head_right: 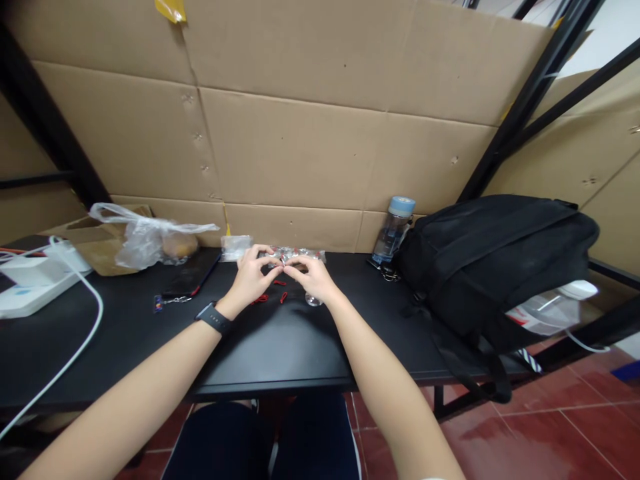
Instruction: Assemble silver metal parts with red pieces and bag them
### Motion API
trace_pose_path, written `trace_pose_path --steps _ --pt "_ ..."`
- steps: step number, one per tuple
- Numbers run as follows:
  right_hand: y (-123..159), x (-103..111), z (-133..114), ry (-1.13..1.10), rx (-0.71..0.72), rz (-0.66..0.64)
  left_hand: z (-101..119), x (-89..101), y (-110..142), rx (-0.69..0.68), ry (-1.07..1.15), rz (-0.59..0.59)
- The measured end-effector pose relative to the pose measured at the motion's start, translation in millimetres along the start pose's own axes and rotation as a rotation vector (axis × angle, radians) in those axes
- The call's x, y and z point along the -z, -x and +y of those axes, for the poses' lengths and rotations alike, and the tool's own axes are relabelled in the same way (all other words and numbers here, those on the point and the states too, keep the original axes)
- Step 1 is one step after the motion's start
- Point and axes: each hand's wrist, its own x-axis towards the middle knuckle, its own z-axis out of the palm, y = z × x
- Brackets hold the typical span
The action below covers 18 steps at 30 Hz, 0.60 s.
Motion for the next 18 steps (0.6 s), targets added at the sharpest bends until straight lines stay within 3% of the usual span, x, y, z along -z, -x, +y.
trace_pose_path --steps 7,13,18 --pt "-1.0 2.1 1.1 0.236 0.094 0.039 -0.3 -3.5 1.2 -0.011 0.012 -0.008" --pt "0.5 4.4 -0.9 0.400 0.186 -0.002 -0.9 -7.5 2.1 -0.049 0.047 -0.041" --pt "1.7 4.3 4.4 0.466 0.236 0.009 2.6 -6.9 1.4 0.004 0.112 -0.027"
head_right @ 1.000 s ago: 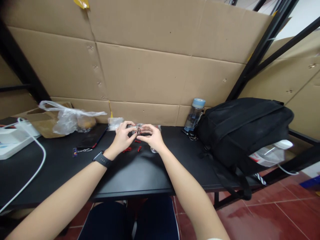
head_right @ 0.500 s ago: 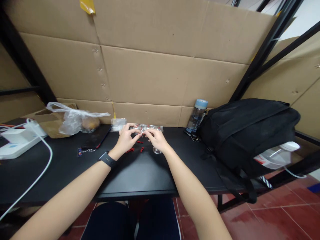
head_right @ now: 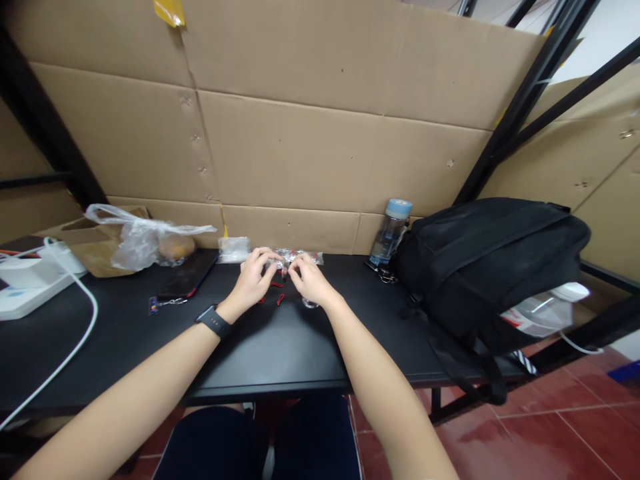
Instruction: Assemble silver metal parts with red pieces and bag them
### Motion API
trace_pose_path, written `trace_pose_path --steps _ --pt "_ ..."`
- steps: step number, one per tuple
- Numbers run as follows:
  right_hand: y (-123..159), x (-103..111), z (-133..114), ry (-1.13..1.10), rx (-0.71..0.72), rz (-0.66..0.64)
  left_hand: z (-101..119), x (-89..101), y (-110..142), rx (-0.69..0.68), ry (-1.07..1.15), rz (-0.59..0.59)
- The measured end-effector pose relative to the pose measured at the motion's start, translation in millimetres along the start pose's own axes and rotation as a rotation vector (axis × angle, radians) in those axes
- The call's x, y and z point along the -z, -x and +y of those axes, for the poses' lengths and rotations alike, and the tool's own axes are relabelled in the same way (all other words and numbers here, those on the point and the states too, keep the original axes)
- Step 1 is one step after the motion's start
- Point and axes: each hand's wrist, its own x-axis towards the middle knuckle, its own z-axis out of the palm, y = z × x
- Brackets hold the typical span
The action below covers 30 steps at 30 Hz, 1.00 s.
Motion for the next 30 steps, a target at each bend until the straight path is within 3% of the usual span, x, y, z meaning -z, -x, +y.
trace_pose_path --steps 8,18,24,30 --pt "1 6 -1 0.065 0.015 0.025 -1 -1.7 4 -0.013 -0.183 -0.182" --pt "2 11 20 0.175 -0.003 0.041 -23 -1.3 0 0.051 -0.219 -0.239" --pt "6 9 39 0.266 -0.101 -0.068 -37 -2.0 4 -0.028 -0.279 -0.371" --pt "4 20 31 0.225 -0.198 -0.148 -39 -7.2 4 0.045 -0.260 -0.352"
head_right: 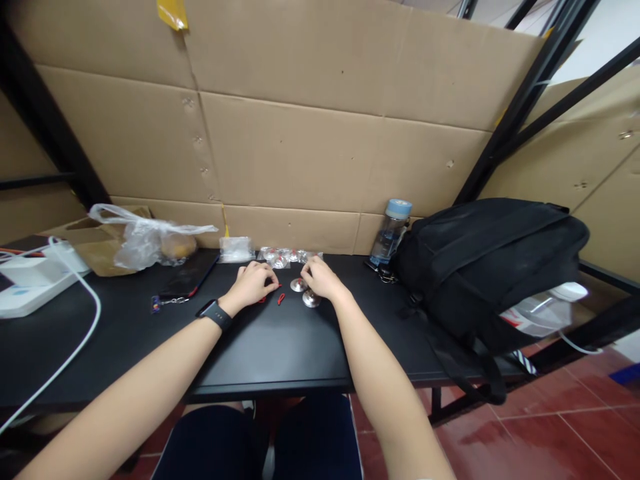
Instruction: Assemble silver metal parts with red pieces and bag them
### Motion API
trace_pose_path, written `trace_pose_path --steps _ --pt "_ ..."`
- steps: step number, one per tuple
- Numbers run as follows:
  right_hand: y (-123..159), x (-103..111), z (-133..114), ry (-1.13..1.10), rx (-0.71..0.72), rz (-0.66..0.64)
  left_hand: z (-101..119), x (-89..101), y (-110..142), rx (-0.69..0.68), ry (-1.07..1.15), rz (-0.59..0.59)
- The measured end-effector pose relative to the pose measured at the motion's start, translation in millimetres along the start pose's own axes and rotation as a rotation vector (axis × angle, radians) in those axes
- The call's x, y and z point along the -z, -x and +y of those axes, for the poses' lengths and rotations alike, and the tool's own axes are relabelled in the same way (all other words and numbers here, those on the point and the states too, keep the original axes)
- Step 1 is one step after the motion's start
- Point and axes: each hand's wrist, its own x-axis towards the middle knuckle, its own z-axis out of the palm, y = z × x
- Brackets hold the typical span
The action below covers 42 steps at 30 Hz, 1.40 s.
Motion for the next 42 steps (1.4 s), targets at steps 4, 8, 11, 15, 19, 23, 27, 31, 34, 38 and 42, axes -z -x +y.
trace_pose_path --steps 4,8,11,15,19,23,27,31,34,38,42 --pt "10 25 0 -0.068 -0.108 -0.311 2 1.8 0 0.003 0.003 0.024" --pt "15 34 1 -0.069 -0.144 -0.470 8 6.4 0 0.002 0.029 0.069" --pt "15 31 -1 -0.019 -0.129 -0.439 11 9.5 -1 0.016 0.075 0.078" --pt "14 32 -3 -0.008 -0.129 -0.442 13 13.1 -1 0.054 0.115 0.099" --pt "15 40 -3 -0.059 -0.093 -0.397 17 17.3 0 0.055 0.127 0.071" --pt "13 39 -13 -0.187 0.017 -0.185 20 17.2 -1 0.087 0.223 0.068" --pt "7 21 -31 -0.343 0.109 0.088 17 11.3 -5 0.046 0.421 0.122" --pt "2 2 -44 -0.491 0.105 0.198 16 8.1 -9 -0.049 0.573 0.187" --pt "1 -5 -47 -0.538 0.070 0.210 18 7.9 -9 -0.048 0.598 0.211" --pt "1 -7 -47 -0.575 0.033 0.197 17 6.1 -9 -0.059 0.576 0.223" --pt "2 -7 -50 -0.574 0.052 0.232 16 4.0 -9 -0.074 0.559 0.224"
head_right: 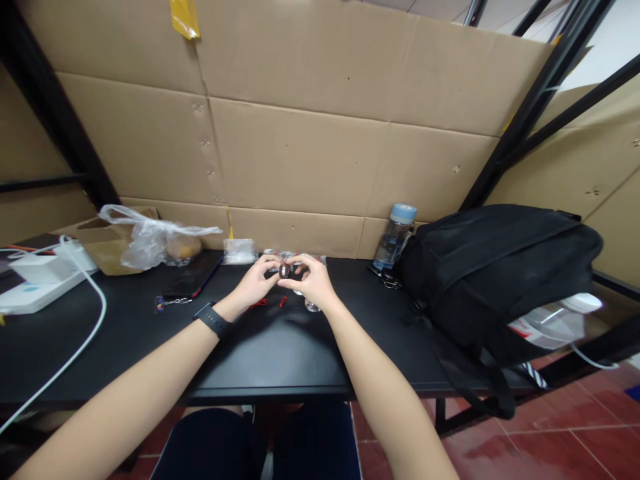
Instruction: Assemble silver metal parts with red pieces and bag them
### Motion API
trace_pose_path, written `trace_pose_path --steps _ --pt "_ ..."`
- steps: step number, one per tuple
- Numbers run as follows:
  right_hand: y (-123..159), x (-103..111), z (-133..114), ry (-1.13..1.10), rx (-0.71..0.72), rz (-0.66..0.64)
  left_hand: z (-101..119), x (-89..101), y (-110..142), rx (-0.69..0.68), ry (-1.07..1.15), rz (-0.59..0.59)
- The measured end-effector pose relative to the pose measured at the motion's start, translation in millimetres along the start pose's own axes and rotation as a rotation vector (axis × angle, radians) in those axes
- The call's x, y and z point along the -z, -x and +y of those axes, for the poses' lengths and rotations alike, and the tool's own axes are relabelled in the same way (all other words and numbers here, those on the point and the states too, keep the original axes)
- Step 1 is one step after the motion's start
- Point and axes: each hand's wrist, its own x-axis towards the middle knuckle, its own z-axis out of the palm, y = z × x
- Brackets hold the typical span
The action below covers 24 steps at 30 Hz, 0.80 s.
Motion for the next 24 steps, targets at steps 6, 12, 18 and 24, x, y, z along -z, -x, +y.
trace_pose_path --steps 6,12,18,24 --pt "-1 0 3 0.012 -0.007 0.012 4 0.7 -1 0.009 0.057 0.019" --pt "0 1 3 -0.071 -0.072 0.014 12 -0.5 1 0.093 0.250 -0.009" --pt "0 -3 5 -0.068 -0.043 0.015 9 -1.6 2 0.053 0.161 0.030" --pt "0 -4 7 -0.023 -0.097 0.010 10 2.2 3 -0.028 -0.046 0.080"
